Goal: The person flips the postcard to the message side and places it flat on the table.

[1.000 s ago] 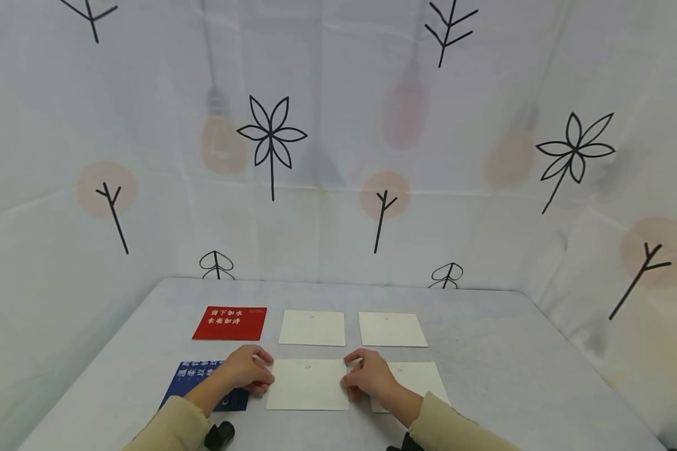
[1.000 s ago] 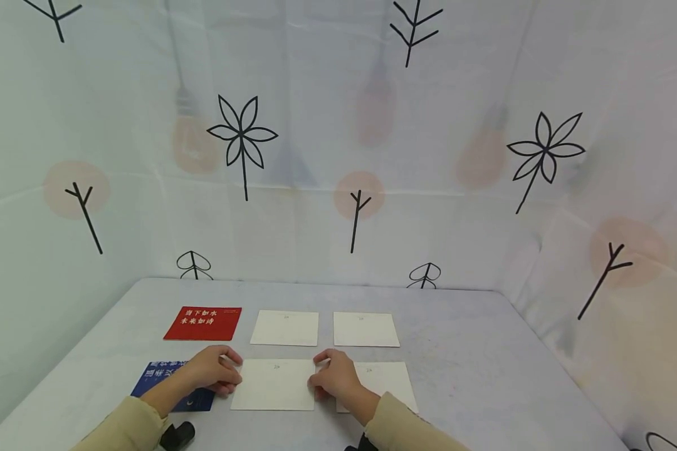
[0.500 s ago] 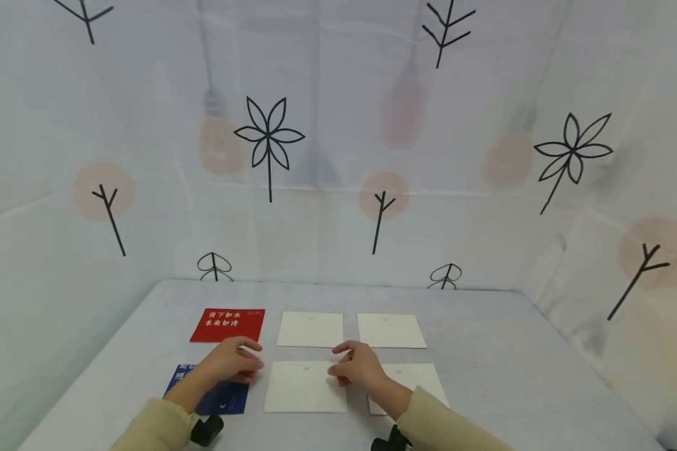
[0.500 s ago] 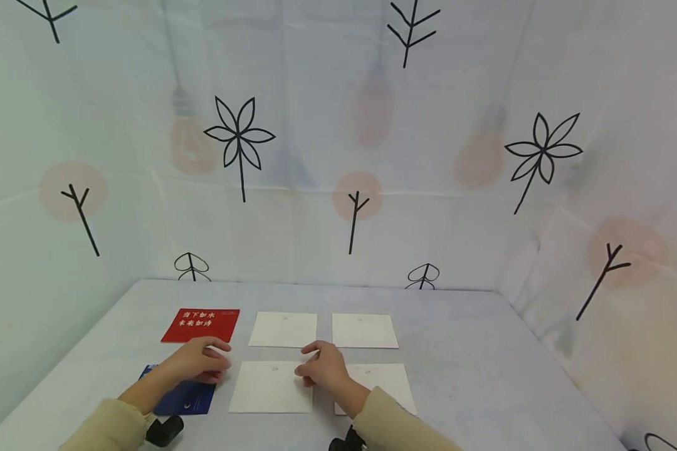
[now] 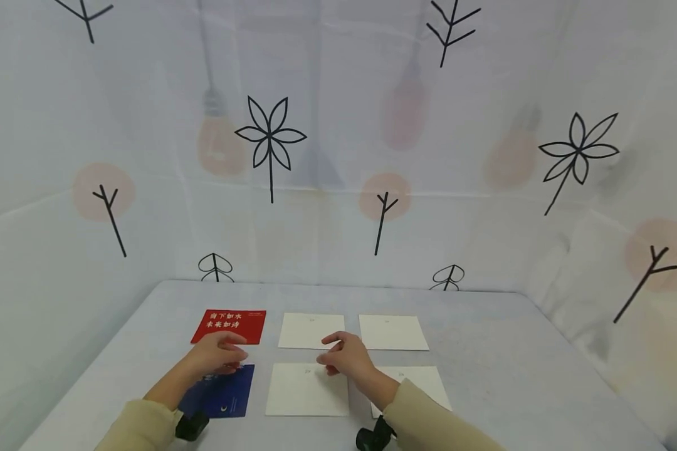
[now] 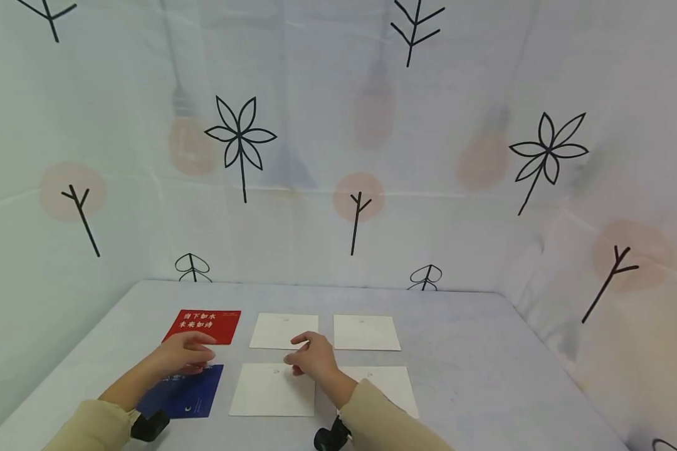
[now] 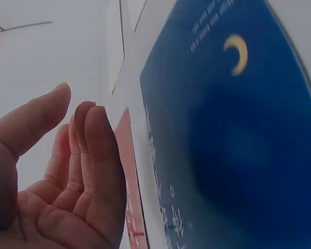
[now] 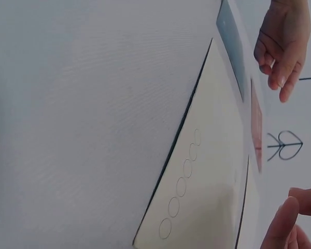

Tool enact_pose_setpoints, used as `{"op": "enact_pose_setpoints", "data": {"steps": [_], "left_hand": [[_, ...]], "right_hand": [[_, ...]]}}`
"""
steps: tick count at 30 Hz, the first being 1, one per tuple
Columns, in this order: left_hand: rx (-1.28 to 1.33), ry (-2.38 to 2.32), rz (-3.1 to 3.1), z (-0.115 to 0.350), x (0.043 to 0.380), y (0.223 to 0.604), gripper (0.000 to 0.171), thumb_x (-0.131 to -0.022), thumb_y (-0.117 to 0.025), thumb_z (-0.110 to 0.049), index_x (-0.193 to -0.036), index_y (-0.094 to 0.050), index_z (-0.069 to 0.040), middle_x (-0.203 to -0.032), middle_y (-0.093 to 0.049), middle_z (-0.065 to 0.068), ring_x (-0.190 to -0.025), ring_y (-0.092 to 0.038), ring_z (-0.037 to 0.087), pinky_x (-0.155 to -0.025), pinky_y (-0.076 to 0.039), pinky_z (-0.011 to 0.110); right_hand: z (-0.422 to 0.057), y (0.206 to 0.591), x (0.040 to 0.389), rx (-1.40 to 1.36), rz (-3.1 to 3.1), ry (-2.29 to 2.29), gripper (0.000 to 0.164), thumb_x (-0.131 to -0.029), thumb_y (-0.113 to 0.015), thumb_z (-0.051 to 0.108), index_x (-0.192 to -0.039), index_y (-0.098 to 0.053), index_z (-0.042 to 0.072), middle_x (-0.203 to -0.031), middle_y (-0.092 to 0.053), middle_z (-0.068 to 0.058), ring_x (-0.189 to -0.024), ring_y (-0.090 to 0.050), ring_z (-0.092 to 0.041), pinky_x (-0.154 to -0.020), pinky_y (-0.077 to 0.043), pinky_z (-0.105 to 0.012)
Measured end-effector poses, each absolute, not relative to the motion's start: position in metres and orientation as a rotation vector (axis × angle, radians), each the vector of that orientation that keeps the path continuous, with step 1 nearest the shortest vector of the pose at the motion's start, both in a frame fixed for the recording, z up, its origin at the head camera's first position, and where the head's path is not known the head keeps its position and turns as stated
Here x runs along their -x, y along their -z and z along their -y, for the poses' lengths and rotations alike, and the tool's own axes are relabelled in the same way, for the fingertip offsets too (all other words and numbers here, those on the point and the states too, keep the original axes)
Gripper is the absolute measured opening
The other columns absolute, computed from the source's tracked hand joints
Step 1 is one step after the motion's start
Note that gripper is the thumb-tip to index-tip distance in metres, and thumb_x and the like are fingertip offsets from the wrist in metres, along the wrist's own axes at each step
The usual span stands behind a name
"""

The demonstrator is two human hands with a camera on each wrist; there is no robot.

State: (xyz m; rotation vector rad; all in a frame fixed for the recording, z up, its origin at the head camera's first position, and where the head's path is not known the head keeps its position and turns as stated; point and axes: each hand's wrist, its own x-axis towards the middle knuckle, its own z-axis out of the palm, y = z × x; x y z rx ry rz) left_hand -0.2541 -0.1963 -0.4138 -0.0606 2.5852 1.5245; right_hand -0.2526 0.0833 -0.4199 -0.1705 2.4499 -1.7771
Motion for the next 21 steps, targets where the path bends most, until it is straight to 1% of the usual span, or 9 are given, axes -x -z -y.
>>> {"op": "enact_pose_setpoints", "data": {"steps": [5, 10, 13, 17, 21], "left_hand": [[0.048, -1.494, -2.623, 0.21, 0.259, 0.413, 0.043, -0.081, -0.073, -0.017, -0.114, -0.056, 0.005, -0.091, -0.064, 0.011, -0.08, -0.064, 0.025, -0.071, -0.055, 0.039], [0.02, -1.449, -2.661, 0.22, 0.265, 0.408, 0.045, -0.081, -0.072, -0.016, -0.115, -0.054, 0.008, -0.096, -0.064, 0.015, -0.084, -0.064, 0.028, -0.073, -0.054, 0.041], [0.05, -1.442, -2.66, 0.229, 0.27, 0.408, 0.05, -0.082, -0.071, -0.017, -0.119, -0.051, 0.009, -0.098, -0.062, 0.016, -0.087, -0.062, 0.028, -0.074, -0.054, 0.04], [0.123, -1.422, -2.676, 0.237, 0.277, 0.41, 0.053, -0.081, -0.072, -0.02, -0.121, -0.051, 0.008, -0.101, -0.06, 0.018, -0.09, -0.06, 0.029, -0.075, -0.054, 0.039], [0.159, -1.406, -2.699, 0.245, 0.283, 0.412, 0.057, -0.08, -0.073, -0.024, -0.122, -0.05, 0.008, -0.105, -0.058, 0.023, -0.093, -0.059, 0.033, -0.076, -0.054, 0.039]], "right_hand": [[-0.074, 0.421, 0.261, 0.179, -2.449, 1.796, 0.034, -0.074, -0.072, -0.001, -0.106, -0.059, -0.007, -0.067, -0.054, -0.005, -0.05, -0.056, -0.01, -0.053, -0.054, -0.027], [-0.063, 0.42, 0.266, 0.165, -2.439, 1.826, 0.034, -0.074, -0.072, -0.002, -0.105, -0.059, -0.007, -0.066, -0.053, -0.005, -0.049, -0.054, -0.01, -0.053, -0.053, -0.027], [-0.055, 0.418, 0.269, 0.174, -2.426, 1.836, 0.034, -0.074, -0.073, -0.002, -0.105, -0.06, -0.007, -0.066, -0.053, -0.004, -0.05, -0.054, -0.01, -0.053, -0.053, -0.027], [-0.046, 0.418, 0.275, 0.18, -2.425, 1.828, 0.034, -0.074, -0.073, -0.001, -0.106, -0.06, -0.005, -0.067, -0.053, -0.004, -0.05, -0.053, -0.01, -0.052, -0.053, -0.026], [-0.038, 0.419, 0.281, 0.181, -2.438, 1.819, 0.034, -0.074, -0.073, 0.0, -0.106, -0.061, -0.004, -0.068, -0.053, -0.004, -0.049, -0.053, -0.01, -0.052, -0.052, -0.025]]}}
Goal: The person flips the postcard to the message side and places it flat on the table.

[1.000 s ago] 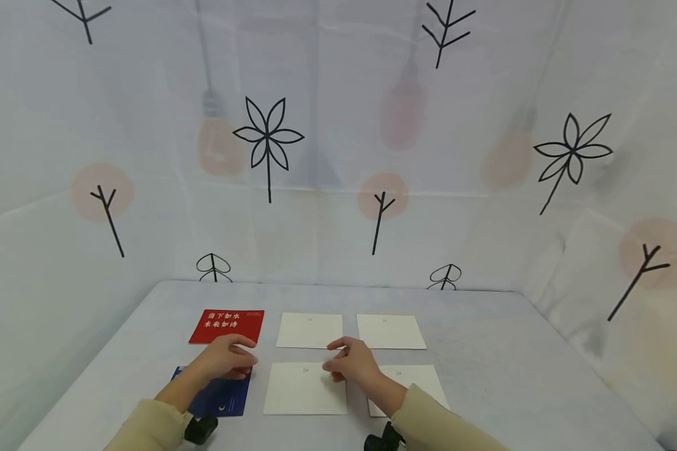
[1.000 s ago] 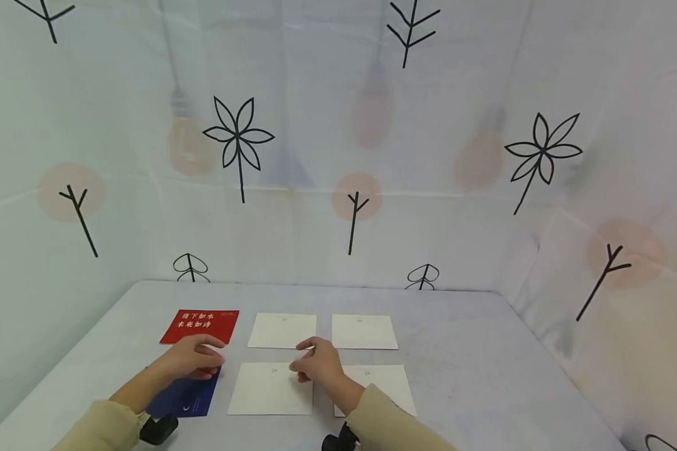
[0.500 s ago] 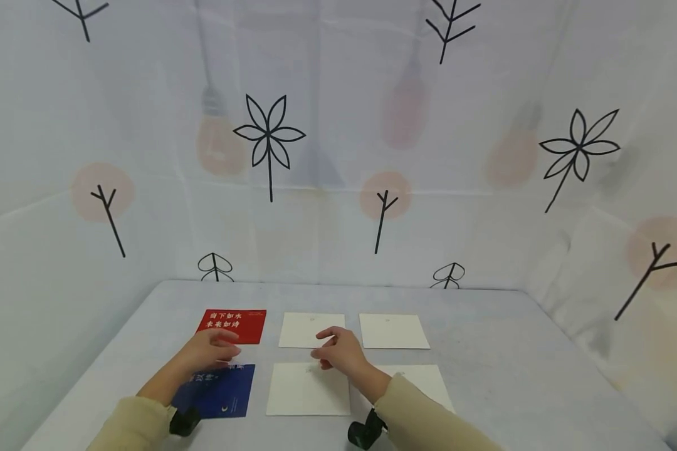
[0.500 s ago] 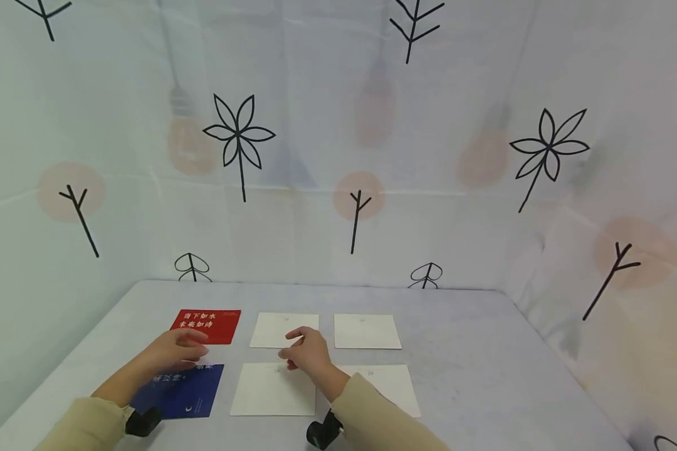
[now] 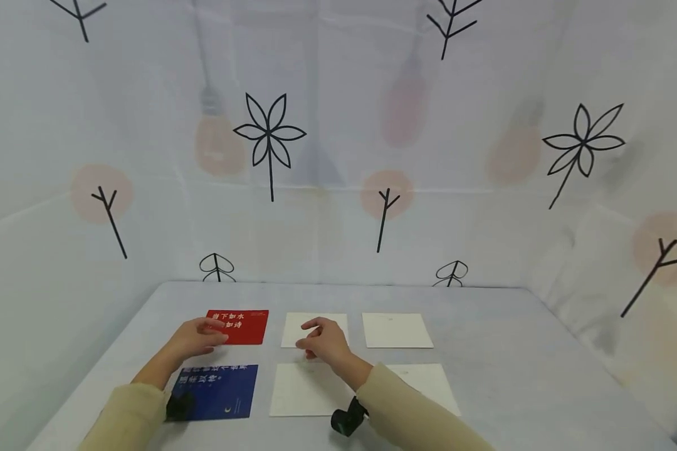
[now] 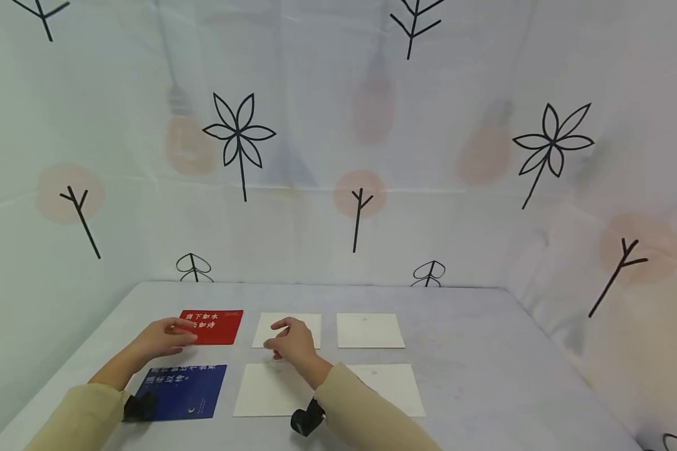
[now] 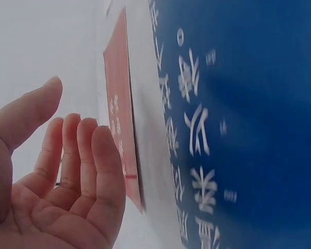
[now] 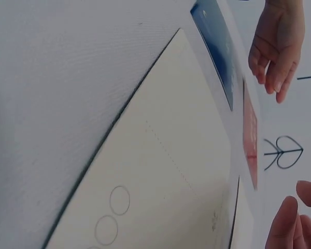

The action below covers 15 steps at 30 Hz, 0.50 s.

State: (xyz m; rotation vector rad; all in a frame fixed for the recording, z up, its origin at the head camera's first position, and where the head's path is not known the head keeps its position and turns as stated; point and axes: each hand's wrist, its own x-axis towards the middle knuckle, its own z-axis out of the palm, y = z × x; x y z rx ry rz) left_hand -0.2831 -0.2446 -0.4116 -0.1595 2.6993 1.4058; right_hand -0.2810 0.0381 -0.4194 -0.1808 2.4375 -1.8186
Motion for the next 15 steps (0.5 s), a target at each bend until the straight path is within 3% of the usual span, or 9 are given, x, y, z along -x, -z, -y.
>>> {"op": "enact_pose_setpoints", "data": {"steps": [8, 15], "left_hand": [[0.178, -1.369, -2.77, 0.264, 0.296, 0.415, 0.06, -0.084, -0.068, -0.024, -0.125, -0.044, 0.012, -0.116, -0.049, 0.034, -0.1, -0.053, 0.042, -0.076, -0.053, 0.04], [0.289, -1.318, -2.782, 0.274, 0.312, 0.419, 0.062, -0.085, -0.067, -0.023, -0.13, -0.04, 0.009, -0.122, -0.045, 0.034, -0.108, -0.047, 0.045, -0.081, -0.05, 0.045]], "right_hand": [[-0.024, 0.424, 0.289, 0.194, -2.42, 1.83, 0.033, -0.076, -0.073, 0.002, -0.106, -0.061, -0.003, -0.069, -0.054, -0.004, -0.051, -0.055, -0.011, -0.055, -0.053, -0.026], [-0.011, 0.424, 0.295, 0.193, -2.406, 1.831, 0.034, -0.077, -0.073, 0.003, -0.108, -0.061, -0.001, -0.071, -0.056, -0.005, -0.053, -0.058, -0.013, -0.057, -0.054, -0.027]]}}
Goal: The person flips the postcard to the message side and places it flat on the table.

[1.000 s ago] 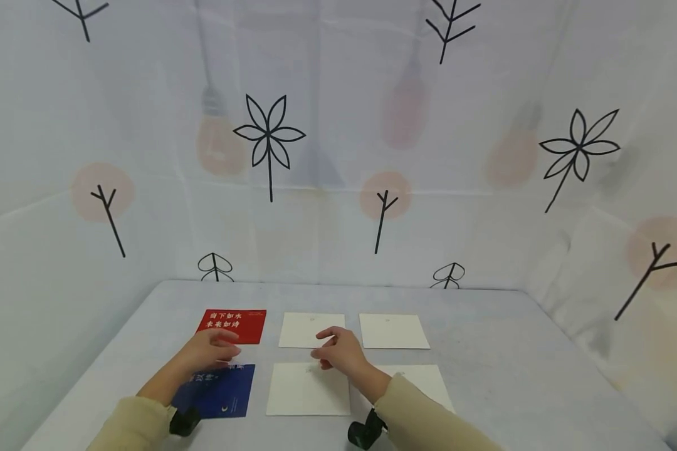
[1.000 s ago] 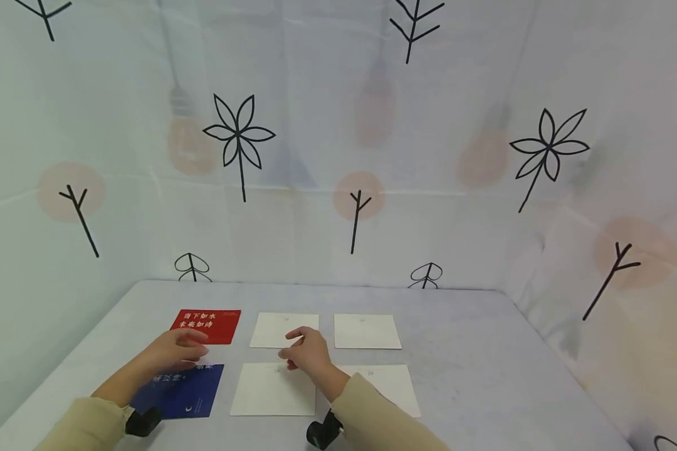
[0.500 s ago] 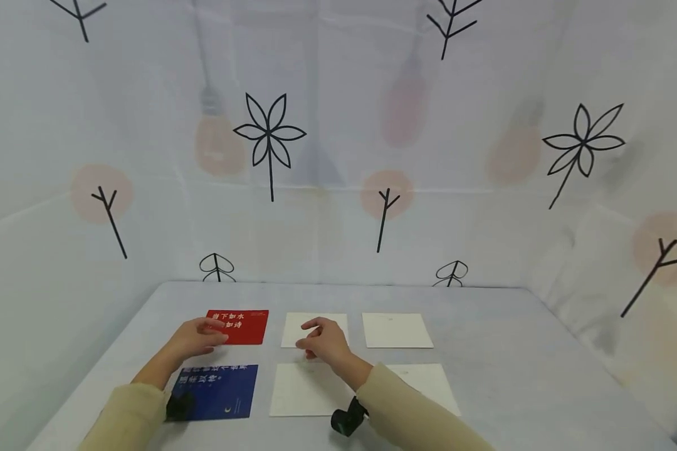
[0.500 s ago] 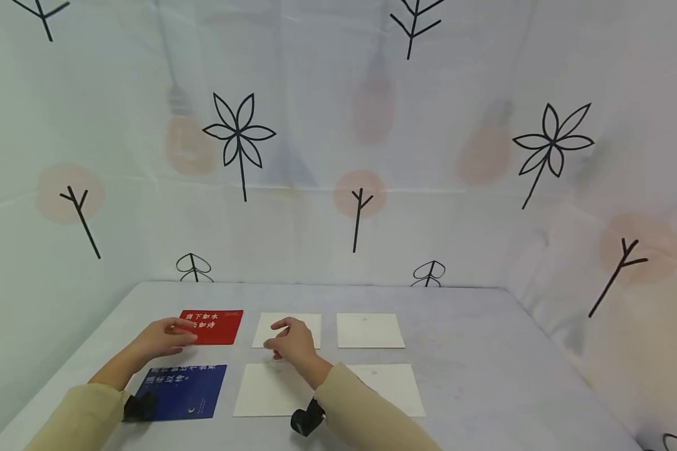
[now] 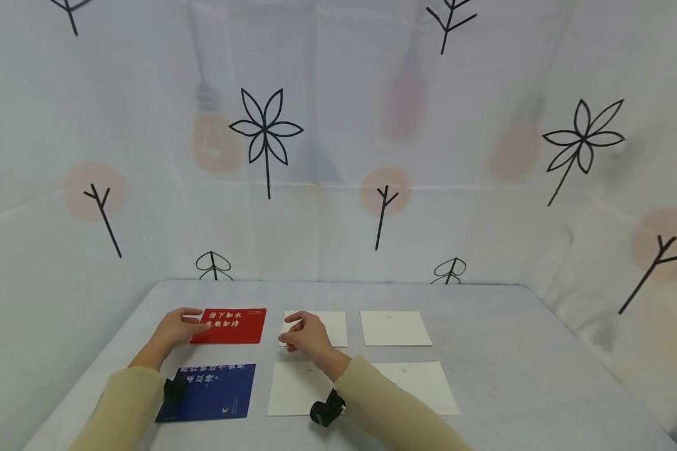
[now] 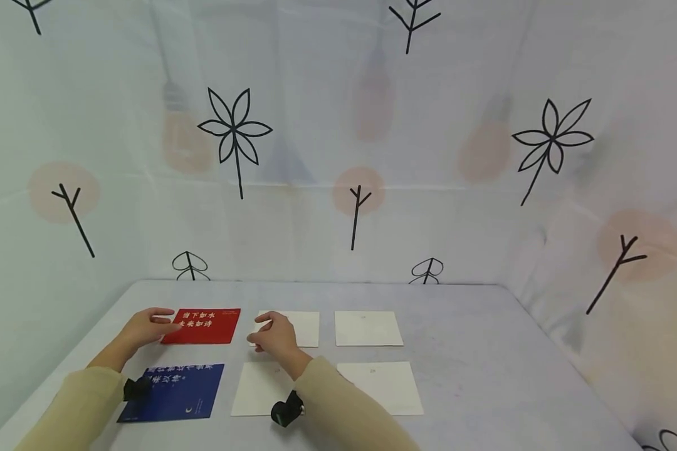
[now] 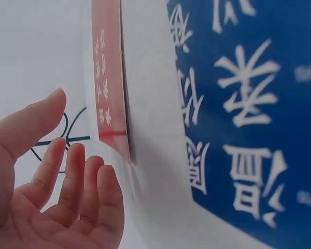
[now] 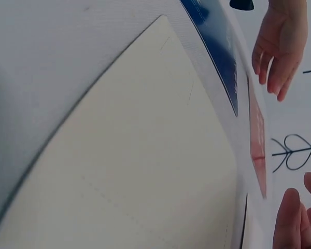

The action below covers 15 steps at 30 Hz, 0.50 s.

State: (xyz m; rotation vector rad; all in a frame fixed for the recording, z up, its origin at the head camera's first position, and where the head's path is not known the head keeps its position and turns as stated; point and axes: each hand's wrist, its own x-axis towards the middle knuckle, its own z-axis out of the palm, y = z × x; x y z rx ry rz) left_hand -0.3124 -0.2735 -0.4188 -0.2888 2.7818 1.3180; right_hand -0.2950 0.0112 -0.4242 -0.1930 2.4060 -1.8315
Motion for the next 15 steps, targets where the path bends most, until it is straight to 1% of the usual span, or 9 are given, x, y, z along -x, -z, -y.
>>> {"op": "enact_pose_setpoints", "data": {"steps": [4, 11, 15], "left_hand": [[0.338, -1.319, -2.775, 0.275, 0.318, 0.418, 0.062, -0.084, -0.068, -0.021, -0.13, -0.039, 0.009, -0.124, -0.043, 0.034, -0.11, -0.045, 0.046, -0.087, -0.045, 0.05], [0.407, -1.311, -2.713, 0.277, 0.326, 0.419, 0.066, -0.084, -0.068, -0.021, -0.133, -0.036, 0.008, -0.128, -0.04, 0.034, -0.112, -0.043, 0.048, -0.091, -0.042, 0.053], [0.416, -1.33, -2.689, 0.279, 0.329, 0.423, 0.067, -0.083, -0.069, -0.021, -0.133, -0.035, 0.008, -0.129, -0.039, 0.034, -0.114, -0.041, 0.049, -0.093, -0.04, 0.055]], "right_hand": [[-0.002, 0.425, 0.299, 0.2, -2.416, 1.804, 0.037, -0.078, -0.073, 0.005, -0.112, -0.059, 0.001, -0.074, -0.056, -0.004, -0.057, -0.06, -0.013, -0.061, -0.054, -0.027], [0.012, 0.43, 0.307, 0.218, -2.391, 1.797, 0.04, -0.079, -0.072, 0.006, -0.116, -0.056, 0.004, -0.083, -0.058, -0.002, -0.064, -0.063, -0.014, -0.067, -0.054, -0.028], [0.018, 0.434, 0.312, 0.224, -2.382, 1.789, 0.044, -0.078, -0.073, 0.006, -0.118, -0.055, 0.005, -0.09, -0.059, -0.003, -0.071, -0.062, -0.014, -0.068, -0.054, -0.028]]}}
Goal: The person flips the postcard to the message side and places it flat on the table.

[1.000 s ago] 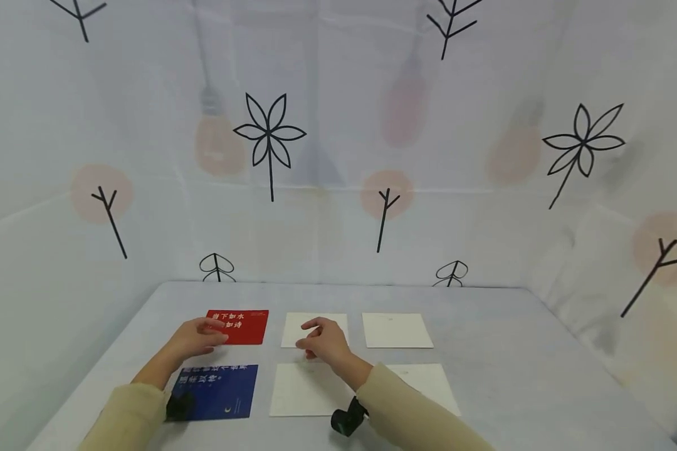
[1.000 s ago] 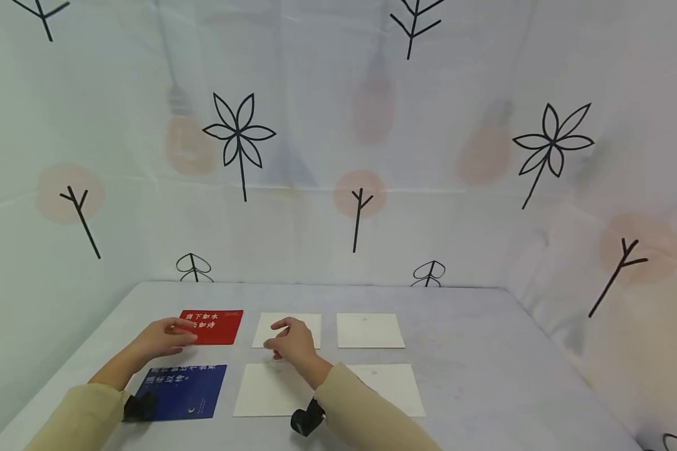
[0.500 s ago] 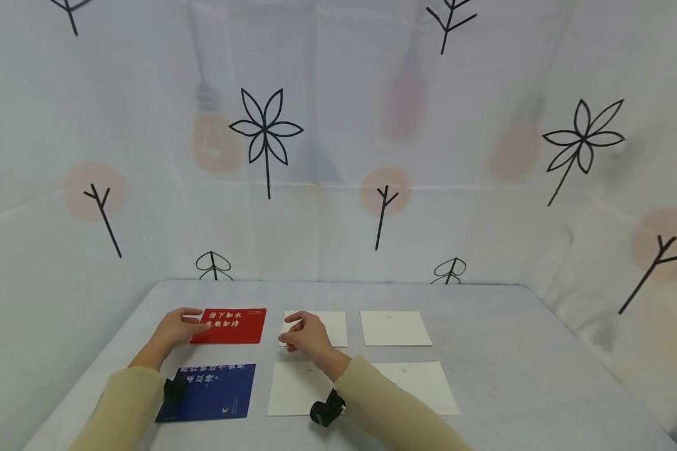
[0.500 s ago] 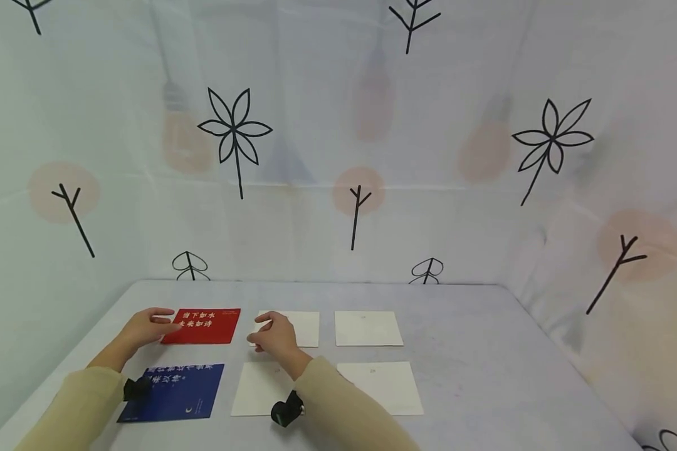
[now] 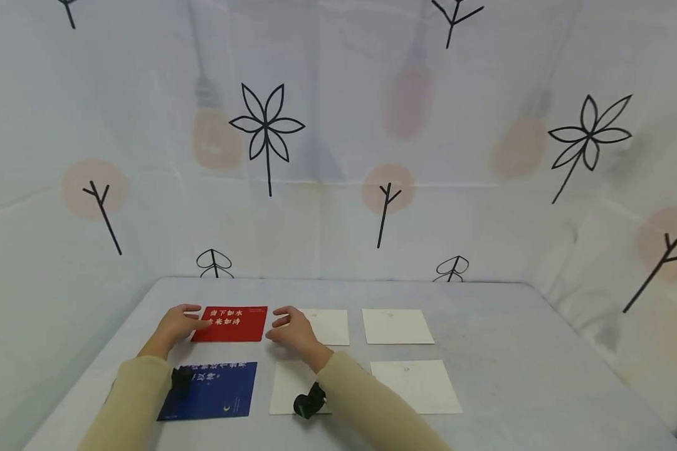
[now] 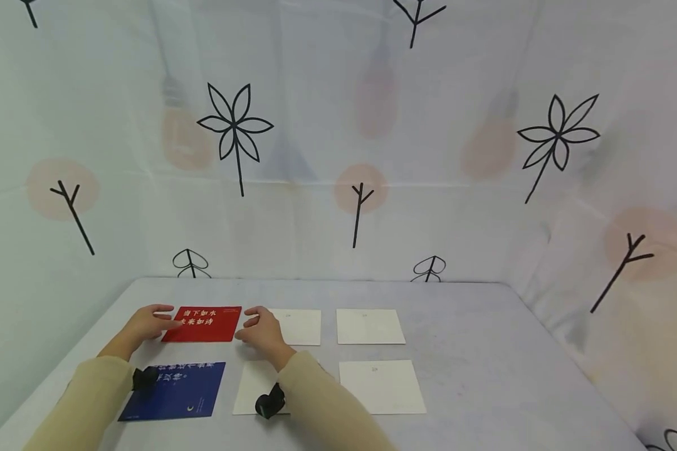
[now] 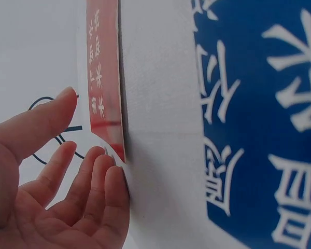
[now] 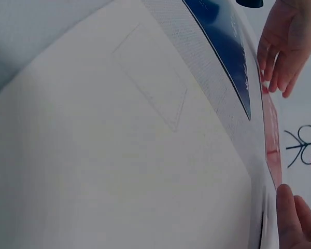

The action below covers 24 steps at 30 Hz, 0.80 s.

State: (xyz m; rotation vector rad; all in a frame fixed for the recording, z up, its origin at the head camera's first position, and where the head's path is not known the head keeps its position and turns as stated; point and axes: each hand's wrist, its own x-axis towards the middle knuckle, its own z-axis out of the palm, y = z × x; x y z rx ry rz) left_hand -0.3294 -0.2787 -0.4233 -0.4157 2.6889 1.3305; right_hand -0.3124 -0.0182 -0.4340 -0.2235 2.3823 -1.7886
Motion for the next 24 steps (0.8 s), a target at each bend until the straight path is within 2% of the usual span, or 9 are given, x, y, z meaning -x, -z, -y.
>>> {"op": "enact_pose_setpoints", "data": {"steps": [7, 15, 24], "left_hand": [[0.472, -1.35, -2.667, 0.281, 0.331, 0.426, 0.064, -0.083, -0.069, -0.017, -0.134, -0.037, 0.007, -0.131, -0.041, 0.032, -0.115, -0.043, 0.045, -0.093, -0.041, 0.052], [0.495, -1.394, -2.64, 0.279, 0.328, 0.426, 0.054, -0.086, -0.063, -0.012, -0.13, -0.041, 0.009, -0.128, -0.042, 0.033, -0.11, -0.047, 0.041, -0.09, -0.045, 0.046], [0.536, -1.449, -2.595, 0.278, 0.329, 0.426, 0.05, -0.088, -0.06, -0.009, -0.13, -0.042, 0.011, -0.129, -0.037, 0.034, -0.112, -0.046, 0.041, -0.095, -0.041, 0.045]], "right_hand": [[0.026, 0.435, 0.315, 0.241, -2.39, 1.774, 0.053, -0.077, -0.072, 0.006, -0.126, -0.052, 0.006, -0.111, -0.057, -0.009, -0.097, -0.057, -0.022, -0.078, -0.052, -0.034], [0.032, 0.439, 0.314, 0.123, -2.278, 1.866, 0.054, -0.079, -0.068, 0.004, -0.129, -0.048, 0.005, -0.107, -0.055, -0.008, -0.088, -0.057, -0.02, -0.075, -0.054, -0.034], [0.038, 0.438, 0.312, 0.018, -2.17, 1.996, 0.054, -0.079, -0.066, -0.001, -0.129, -0.047, 0.002, -0.104, -0.055, -0.01, -0.086, -0.059, -0.021, -0.073, -0.054, -0.033]]}}
